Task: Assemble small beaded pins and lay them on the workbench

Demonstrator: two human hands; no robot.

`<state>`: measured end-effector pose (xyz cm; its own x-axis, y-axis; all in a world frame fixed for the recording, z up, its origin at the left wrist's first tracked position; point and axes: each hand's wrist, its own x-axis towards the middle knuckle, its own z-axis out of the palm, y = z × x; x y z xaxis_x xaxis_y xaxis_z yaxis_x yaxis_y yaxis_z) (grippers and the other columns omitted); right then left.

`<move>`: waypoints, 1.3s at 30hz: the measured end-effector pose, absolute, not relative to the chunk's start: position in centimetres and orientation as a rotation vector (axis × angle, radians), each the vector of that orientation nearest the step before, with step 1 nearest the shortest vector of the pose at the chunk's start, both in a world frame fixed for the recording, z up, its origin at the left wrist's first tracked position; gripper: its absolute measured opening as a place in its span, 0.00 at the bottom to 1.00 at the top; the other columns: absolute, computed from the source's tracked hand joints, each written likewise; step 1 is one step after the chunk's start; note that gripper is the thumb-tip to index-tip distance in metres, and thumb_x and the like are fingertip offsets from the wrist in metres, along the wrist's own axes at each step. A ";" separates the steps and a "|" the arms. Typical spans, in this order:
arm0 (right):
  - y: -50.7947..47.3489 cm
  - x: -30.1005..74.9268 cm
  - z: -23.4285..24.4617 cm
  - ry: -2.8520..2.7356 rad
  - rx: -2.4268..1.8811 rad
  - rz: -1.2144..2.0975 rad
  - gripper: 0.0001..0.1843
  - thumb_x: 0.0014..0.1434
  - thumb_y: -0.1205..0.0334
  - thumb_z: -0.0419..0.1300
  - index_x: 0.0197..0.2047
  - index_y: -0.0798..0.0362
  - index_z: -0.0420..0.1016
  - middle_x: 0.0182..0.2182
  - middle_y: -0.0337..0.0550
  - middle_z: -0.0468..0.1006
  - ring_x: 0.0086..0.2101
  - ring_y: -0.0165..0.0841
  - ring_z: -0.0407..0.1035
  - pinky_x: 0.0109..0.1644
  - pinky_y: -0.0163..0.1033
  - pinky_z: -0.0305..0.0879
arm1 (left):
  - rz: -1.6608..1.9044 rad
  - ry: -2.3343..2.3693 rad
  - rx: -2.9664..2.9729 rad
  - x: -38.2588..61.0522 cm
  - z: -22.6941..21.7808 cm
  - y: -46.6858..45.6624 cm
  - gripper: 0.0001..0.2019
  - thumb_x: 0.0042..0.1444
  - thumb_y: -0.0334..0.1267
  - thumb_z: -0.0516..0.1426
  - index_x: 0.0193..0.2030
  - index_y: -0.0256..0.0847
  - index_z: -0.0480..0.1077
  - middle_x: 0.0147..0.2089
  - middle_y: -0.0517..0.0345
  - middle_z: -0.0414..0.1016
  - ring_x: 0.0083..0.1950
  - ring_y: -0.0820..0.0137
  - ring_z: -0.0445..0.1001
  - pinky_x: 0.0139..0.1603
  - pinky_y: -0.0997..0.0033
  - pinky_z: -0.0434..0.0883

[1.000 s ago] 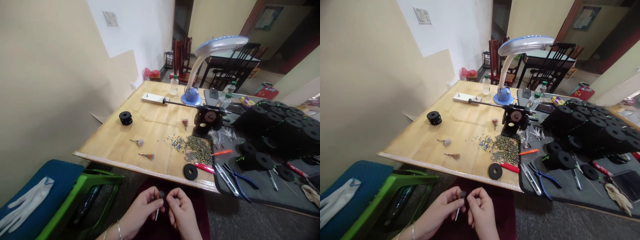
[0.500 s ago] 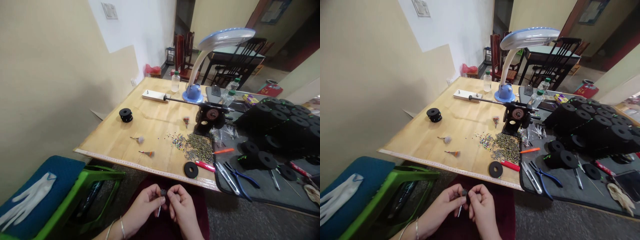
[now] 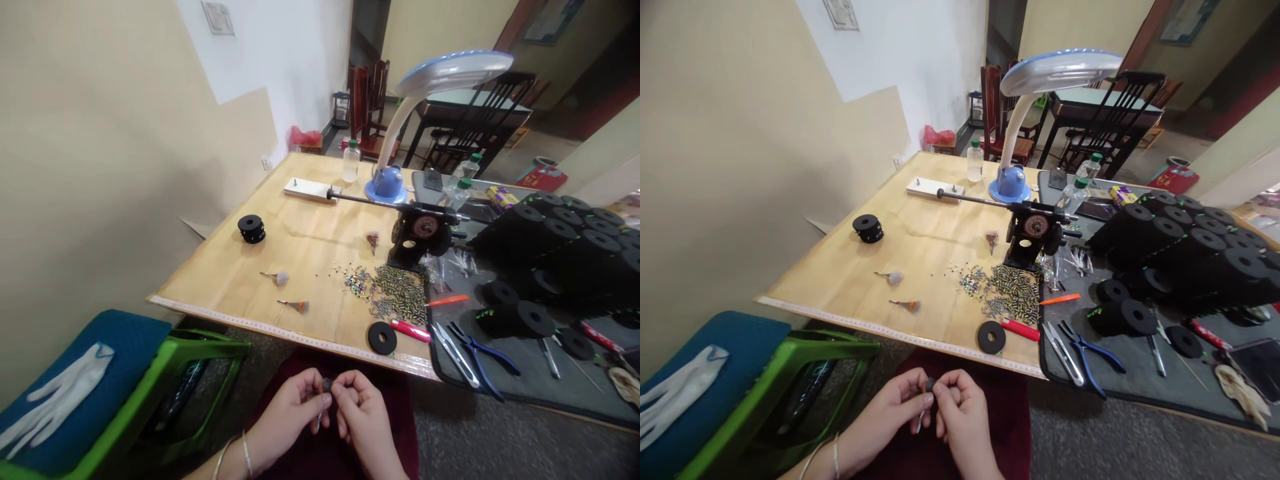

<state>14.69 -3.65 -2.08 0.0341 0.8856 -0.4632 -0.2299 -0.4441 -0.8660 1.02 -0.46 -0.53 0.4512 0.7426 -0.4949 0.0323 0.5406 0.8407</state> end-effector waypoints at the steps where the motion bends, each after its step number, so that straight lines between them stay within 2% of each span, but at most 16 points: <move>1: -3.6 14.7 -2.0 -0.722 -1.411 1.566 0.29 0.45 0.33 0.63 0.29 0.54 0.67 0.07 0.25 0.61 0.10 0.19 0.47 0.13 0.26 0.41 | 0.520 1.021 0.913 1.0 -0.5 -0.5 0.16 0.50 0.47 0.61 0.28 0.40 0.61 0.20 0.64 0.69 0.20 0.76 0.63 0.23 0.76 0.59; 12: -3.7 14.4 -2.5 -0.687 -1.377 1.563 0.28 0.48 0.34 0.61 0.28 0.53 0.65 0.07 0.24 0.59 0.11 0.20 0.46 0.15 0.27 0.42 | 0.588 0.969 0.819 1.3 -0.5 -0.5 0.13 0.51 0.43 0.61 0.30 0.39 0.62 0.22 0.66 0.66 0.24 0.75 0.65 0.26 0.75 0.61; 23: -4.0 14.5 -2.7 -0.689 -1.415 1.545 0.28 0.49 0.33 0.60 0.29 0.52 0.64 0.08 0.25 0.60 0.10 0.20 0.46 0.14 0.26 0.40 | 0.608 1.069 0.844 1.3 -1.2 -0.3 0.09 0.53 0.41 0.57 0.29 0.40 0.62 0.21 0.67 0.64 0.23 0.76 0.62 0.25 0.75 0.59; 29: -4.2 14.2 -2.0 -0.704 -1.456 1.658 0.29 0.47 0.32 0.60 0.27 0.52 0.62 0.07 0.25 0.60 0.09 0.19 0.44 0.13 0.26 0.38 | 0.657 1.093 0.904 1.2 -1.8 -0.1 0.12 0.52 0.44 0.59 0.29 0.40 0.63 0.23 0.68 0.62 0.24 0.76 0.61 0.26 0.75 0.61; 33: -4.3 14.0 -2.0 -0.674 -1.458 1.703 0.27 0.48 0.34 0.60 0.26 0.52 0.62 0.07 0.25 0.62 0.08 0.19 0.45 0.12 0.26 0.38 | 0.685 1.117 0.970 1.0 -1.7 -0.1 0.13 0.52 0.46 0.60 0.29 0.40 0.63 0.25 0.67 0.63 0.25 0.75 0.62 0.27 0.75 0.63; 39: -4.3 13.8 -2.3 -0.620 -1.409 1.734 0.25 0.49 0.38 0.61 0.26 0.51 0.62 0.06 0.26 0.62 0.08 0.19 0.45 0.13 0.27 0.35 | 0.730 1.128 1.082 0.8 -1.9 -0.5 0.09 0.56 0.43 0.57 0.31 0.40 0.64 0.27 0.65 0.63 0.28 0.73 0.64 0.30 0.75 0.65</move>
<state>13.83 -4.27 -2.34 -0.0600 0.8213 -0.5673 -0.2755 -0.5599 -0.7814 0.83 -0.47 -1.90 0.2999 0.8913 -0.3401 0.0547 0.3398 0.9389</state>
